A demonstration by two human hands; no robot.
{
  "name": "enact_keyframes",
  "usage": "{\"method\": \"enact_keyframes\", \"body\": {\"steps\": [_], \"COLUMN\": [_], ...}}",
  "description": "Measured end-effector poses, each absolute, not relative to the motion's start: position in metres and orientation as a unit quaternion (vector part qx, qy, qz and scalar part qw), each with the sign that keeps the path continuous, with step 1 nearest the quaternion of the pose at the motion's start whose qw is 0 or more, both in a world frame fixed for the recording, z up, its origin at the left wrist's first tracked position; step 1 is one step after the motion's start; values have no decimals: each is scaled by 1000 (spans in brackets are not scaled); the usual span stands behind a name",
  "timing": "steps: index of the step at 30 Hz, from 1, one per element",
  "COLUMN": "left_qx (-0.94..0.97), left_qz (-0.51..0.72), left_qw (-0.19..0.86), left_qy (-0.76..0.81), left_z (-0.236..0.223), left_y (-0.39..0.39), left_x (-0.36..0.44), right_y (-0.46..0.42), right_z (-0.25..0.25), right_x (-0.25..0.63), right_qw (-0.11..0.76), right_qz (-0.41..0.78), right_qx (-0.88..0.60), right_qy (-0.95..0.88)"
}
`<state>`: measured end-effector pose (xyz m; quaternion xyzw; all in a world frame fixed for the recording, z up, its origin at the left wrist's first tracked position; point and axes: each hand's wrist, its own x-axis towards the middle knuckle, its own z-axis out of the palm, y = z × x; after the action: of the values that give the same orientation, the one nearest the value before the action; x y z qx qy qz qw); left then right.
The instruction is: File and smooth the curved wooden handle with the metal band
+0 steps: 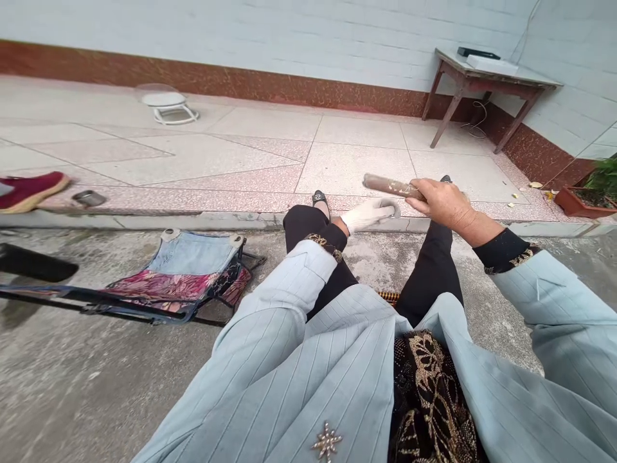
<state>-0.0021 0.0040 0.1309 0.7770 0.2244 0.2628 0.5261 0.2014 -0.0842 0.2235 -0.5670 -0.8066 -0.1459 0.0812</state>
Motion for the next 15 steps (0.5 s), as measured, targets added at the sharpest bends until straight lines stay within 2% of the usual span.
{"method": "enact_keyframes", "body": {"steps": [3, 6, 9, 15], "left_qx": [736, 740, 779, 851], "left_qz": [239, 216, 197, 238], "left_qw": [608, 621, 576, 407], "left_qy": [174, 140, 147, 232], "left_z": [119, 124, 142, 190], "left_y": [-4, -8, -8, 18], "left_x": [5, 9, 5, -20], "right_y": [-69, -53, -39, -13], "right_z": [223, 222, 220, 215], "right_x": [209, 218, 225, 238], "right_qw": [124, 110, 70, -22], "right_qz": [-143, -150, -142, -58], "right_qx": [-608, -632, -640, -597], "right_qy": [-771, -752, -752, -800]}}
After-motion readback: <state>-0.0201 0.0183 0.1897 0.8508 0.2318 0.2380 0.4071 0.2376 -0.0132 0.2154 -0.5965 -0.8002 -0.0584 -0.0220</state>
